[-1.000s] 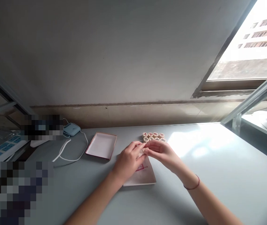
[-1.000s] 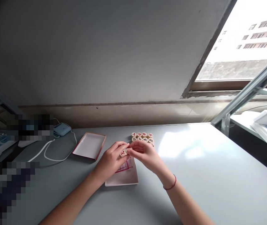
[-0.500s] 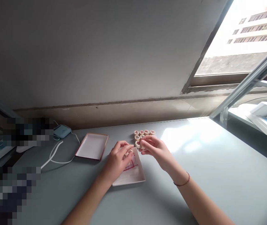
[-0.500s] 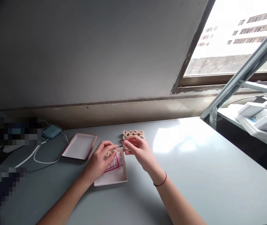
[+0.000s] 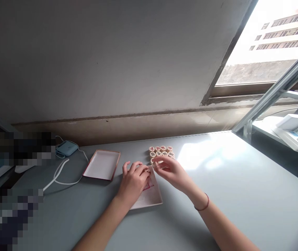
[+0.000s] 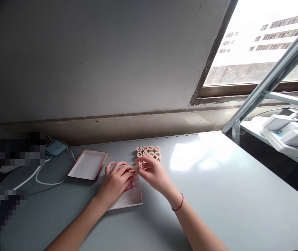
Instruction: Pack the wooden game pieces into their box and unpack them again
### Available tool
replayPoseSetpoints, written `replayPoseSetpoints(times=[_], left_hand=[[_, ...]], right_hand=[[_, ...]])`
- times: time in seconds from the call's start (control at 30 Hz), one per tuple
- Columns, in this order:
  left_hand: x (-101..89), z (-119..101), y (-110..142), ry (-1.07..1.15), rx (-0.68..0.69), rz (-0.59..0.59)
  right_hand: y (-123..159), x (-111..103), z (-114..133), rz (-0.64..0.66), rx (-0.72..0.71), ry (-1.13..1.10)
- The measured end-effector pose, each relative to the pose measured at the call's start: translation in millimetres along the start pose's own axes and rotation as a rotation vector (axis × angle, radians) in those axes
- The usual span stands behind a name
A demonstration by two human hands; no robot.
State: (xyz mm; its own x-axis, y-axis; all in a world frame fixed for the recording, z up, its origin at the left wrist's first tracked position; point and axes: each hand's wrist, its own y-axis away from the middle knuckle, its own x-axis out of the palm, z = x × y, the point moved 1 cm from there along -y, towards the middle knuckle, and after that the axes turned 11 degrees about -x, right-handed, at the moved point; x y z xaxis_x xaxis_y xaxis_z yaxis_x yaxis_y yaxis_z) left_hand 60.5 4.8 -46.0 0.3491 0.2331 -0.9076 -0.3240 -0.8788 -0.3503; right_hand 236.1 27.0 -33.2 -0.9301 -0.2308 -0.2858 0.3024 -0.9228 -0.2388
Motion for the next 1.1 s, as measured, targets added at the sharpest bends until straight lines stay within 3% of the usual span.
replayPoseSetpoints(times=[0.23,0.37,0.5,0.63,0.73,0.9,1.1], left_hand=[[-22.7,19.7,2.1,0.005,-0.09,-0.072],[-32.3,39.1,8.3,0.016,-0.13,-0.053],[-29.8,52.5,15.7,0.02,-0.161,-0.058],[-25.9,56.3,19.6,0.05,-0.159,-0.08],[-26.9,55.6,21.2,0.076,-0.147,-0.093],[-29.6,49.1,25.3,0.124,-0.125,-0.085],[-29.6,43.5,27.6,0.164,-0.12,-0.069]], right_hand=[[6.8,19.7,1.1,0.148,-0.341,0.585],[5.7,27.5,-4.9,0.172,-0.388,0.734],[5.0,28.9,-6.7,0.15,-0.365,0.784],[-5.9,21.1,-1.7,0.074,-0.266,0.667],[-30.2,13.8,1.9,-0.016,-0.117,0.746],[-79.1,17.6,-1.8,0.144,0.181,1.055],[-101.1,27.5,-6.9,0.214,0.249,1.068]])
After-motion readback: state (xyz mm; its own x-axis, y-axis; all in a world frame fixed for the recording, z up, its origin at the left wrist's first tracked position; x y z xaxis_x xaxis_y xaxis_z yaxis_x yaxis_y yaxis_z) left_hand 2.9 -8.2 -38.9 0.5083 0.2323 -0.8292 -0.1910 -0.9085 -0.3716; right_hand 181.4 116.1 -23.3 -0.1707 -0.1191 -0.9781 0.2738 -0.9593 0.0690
